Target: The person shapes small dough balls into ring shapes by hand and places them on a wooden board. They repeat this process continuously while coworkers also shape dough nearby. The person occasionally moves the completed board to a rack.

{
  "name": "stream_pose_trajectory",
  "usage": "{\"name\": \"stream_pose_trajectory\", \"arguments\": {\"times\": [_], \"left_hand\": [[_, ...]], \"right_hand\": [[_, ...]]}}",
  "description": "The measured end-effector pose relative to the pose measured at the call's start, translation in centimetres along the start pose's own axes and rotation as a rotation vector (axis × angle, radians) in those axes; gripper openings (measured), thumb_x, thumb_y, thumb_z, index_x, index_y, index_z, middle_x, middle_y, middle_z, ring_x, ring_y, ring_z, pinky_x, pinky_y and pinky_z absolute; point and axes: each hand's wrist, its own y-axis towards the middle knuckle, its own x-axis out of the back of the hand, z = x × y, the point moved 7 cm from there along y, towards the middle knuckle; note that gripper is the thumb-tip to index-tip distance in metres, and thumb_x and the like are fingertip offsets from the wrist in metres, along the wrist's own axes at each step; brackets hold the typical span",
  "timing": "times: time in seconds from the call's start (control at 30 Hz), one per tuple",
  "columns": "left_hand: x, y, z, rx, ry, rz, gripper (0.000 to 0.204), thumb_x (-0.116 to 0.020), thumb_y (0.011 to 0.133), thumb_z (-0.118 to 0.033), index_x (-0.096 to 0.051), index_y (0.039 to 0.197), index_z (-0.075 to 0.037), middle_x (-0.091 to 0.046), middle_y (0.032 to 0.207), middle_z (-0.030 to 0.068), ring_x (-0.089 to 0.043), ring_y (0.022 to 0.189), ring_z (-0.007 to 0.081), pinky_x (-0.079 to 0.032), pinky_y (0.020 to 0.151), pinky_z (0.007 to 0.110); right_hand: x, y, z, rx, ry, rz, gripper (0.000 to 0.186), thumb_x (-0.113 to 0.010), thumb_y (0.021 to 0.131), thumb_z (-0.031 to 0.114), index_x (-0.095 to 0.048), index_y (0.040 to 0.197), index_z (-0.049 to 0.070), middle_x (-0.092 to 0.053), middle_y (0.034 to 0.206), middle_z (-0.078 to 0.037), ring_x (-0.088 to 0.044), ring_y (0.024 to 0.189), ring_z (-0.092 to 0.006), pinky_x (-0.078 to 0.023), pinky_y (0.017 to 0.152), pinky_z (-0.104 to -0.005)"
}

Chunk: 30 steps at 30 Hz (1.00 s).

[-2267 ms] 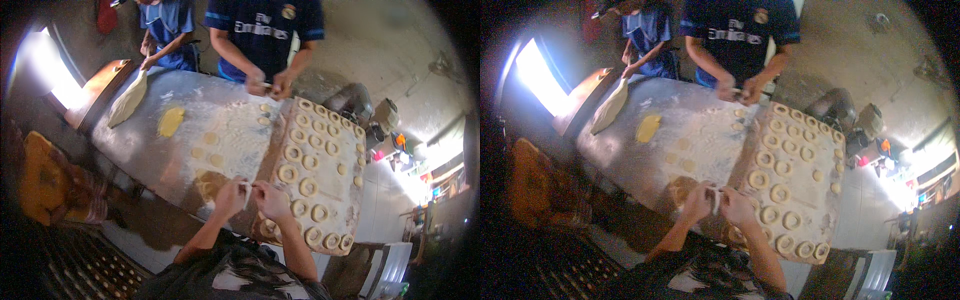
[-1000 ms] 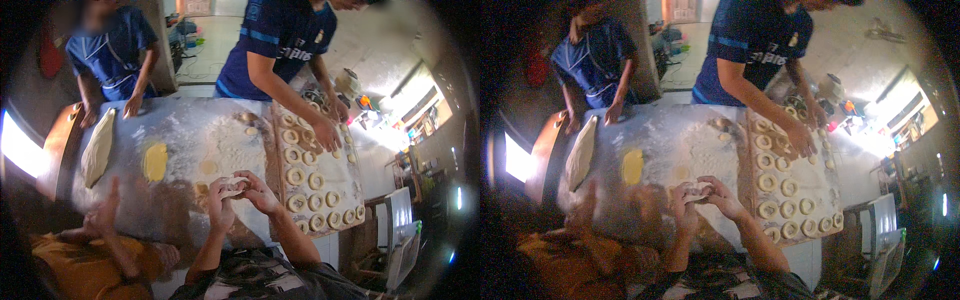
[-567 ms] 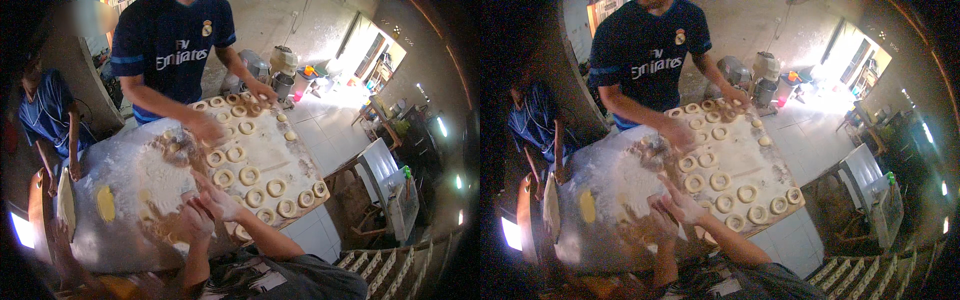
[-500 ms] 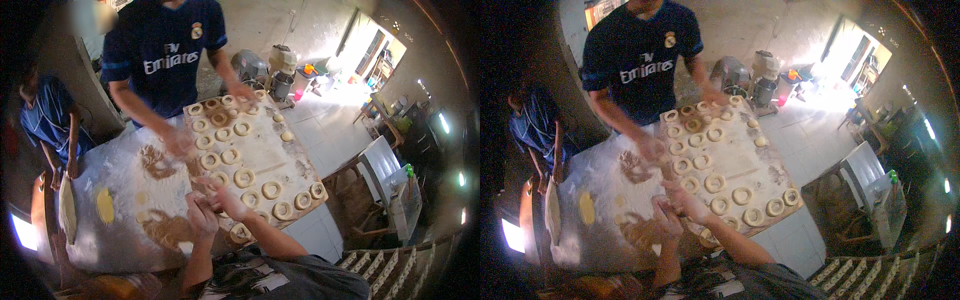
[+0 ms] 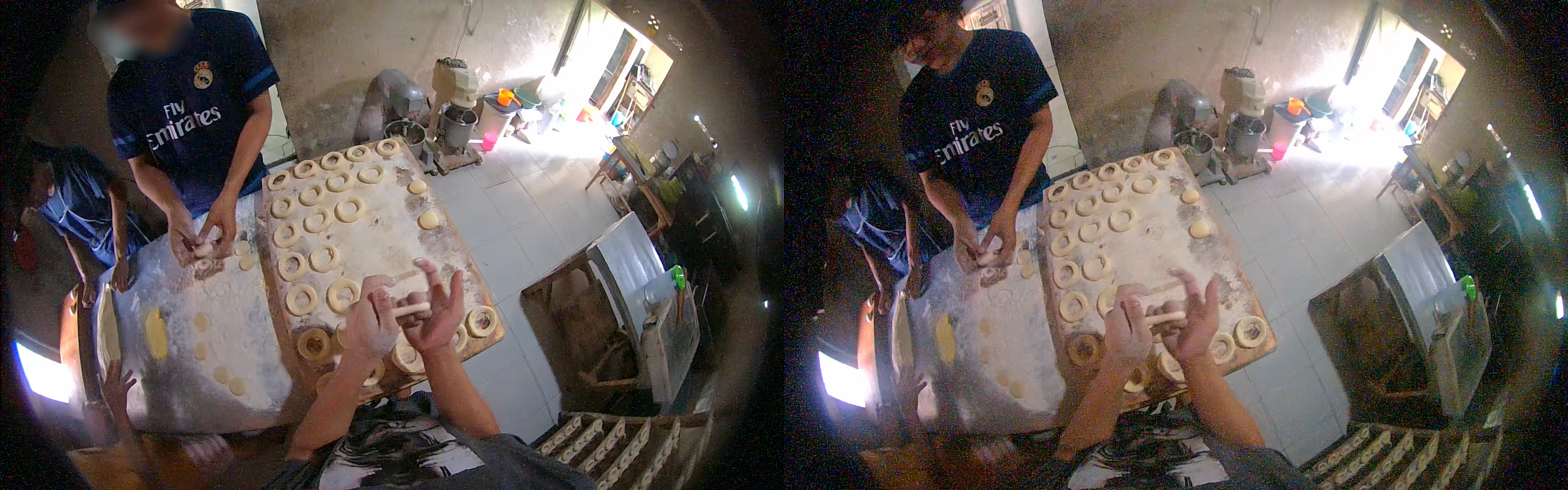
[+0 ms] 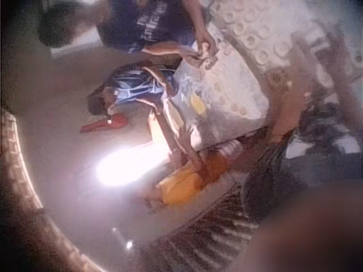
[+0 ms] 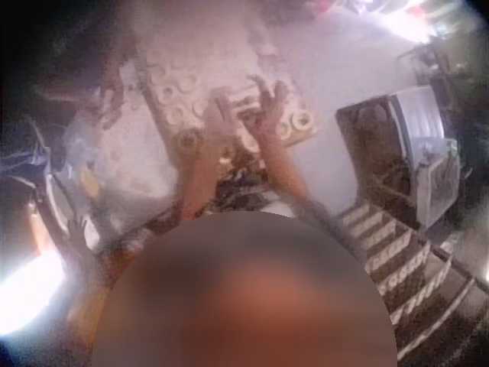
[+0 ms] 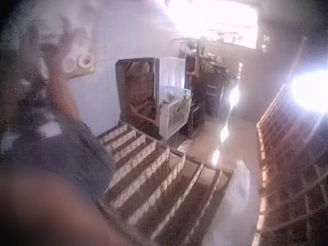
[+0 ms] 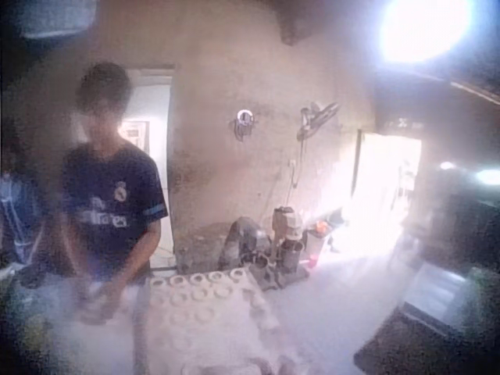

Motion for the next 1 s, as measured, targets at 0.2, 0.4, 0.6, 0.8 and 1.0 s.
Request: {"name": "stream_pose_trajectory", "arguments": {"times": [0.2,0.4,0.6,0.8,1.0], "left_hand": [[-4.5,0.7,-1.8,0.093,-0.142,0.145,0.026,-0.039,0.105,-0.026,-0.052,0.114,-0.005,-0.064,0.072,0.0213,-0.067,0.068,0.0403,-0.050,0.058,0.045],[-7.8,1.9,-2.4,0.237,-0.142,0.295,0.040,-0.036,0.105,-0.038,-0.041,0.130,-0.007,-0.064,0.083,0.0294,-0.067,0.080,0.0456,-0.050,0.068,0.051],[-9.9,4.6,4.3,0.364,0.541,0.395,0.070,-0.036,0.099,-0.055,-0.022,0.151,-0.010,-0.043,0.136,0.0317,-0.048,0.120,0.0512,-0.030,0.102,0.063],[-10.7,1.5,4.8,0.044,0.788,0.684,0.071,-0.055,0.092,-0.038,-0.026,0.150,-0.009,-0.050,0.125,0.0241,-0.054,0.113,0.0413,-0.041,0.095,0.055],[-6.6,1.4,2.0,0.045,0.682,0.545,0.065,-0.060,0.089,-0.032,-0.038,0.145,-0.008,-0.054,0.120,0.0222,-0.057,0.110,0.0363,-0.045,0.090,0.052]], "right_hand": [[1.4,-0.3,5.0,0.161,-0.602,0.436,0.065,-0.035,0.102,0.055,-0.028,0.151,0.012,-0.063,0.092,-0.010,-0.062,0.084,-0.0154,-0.046,0.073,-0.0257],[5.5,1.1,7.5,-0.022,-1.202,-0.166,0.068,-0.033,0.103,0.054,-0.031,0.150,0.005,-0.044,0.143,-0.024,-0.050,0.127,-0.0362,-0.037,0.107,-0.0449],[8.6,3.3,10.5,-0.020,-1.948,-0.484,0.084,-0.059,0.091,0.046,-0.022,0.150,-0.001,-0.042,0.142,-0.033,-0.047,0.128,-0.0439,-0.039,0.105,-0.0484],[13.1,2.7,8.1,-0.042,-2.324,-0.255,0.113,-0.075,0.077,0.034,0.002,0.154,0.004,-0.064,0.110,-0.030,-0.056,0.113,-0.0476,-0.044,0.093,-0.0513],[8.9,1.4,6.2,0.142,-2.393,-0.193,0.106,-0.075,0.077,0.030,-0.008,0.154,0.002,-0.054,0.123,-0.034,-0.054,0.112,-0.0470,-0.045,0.095,-0.0504]]}}
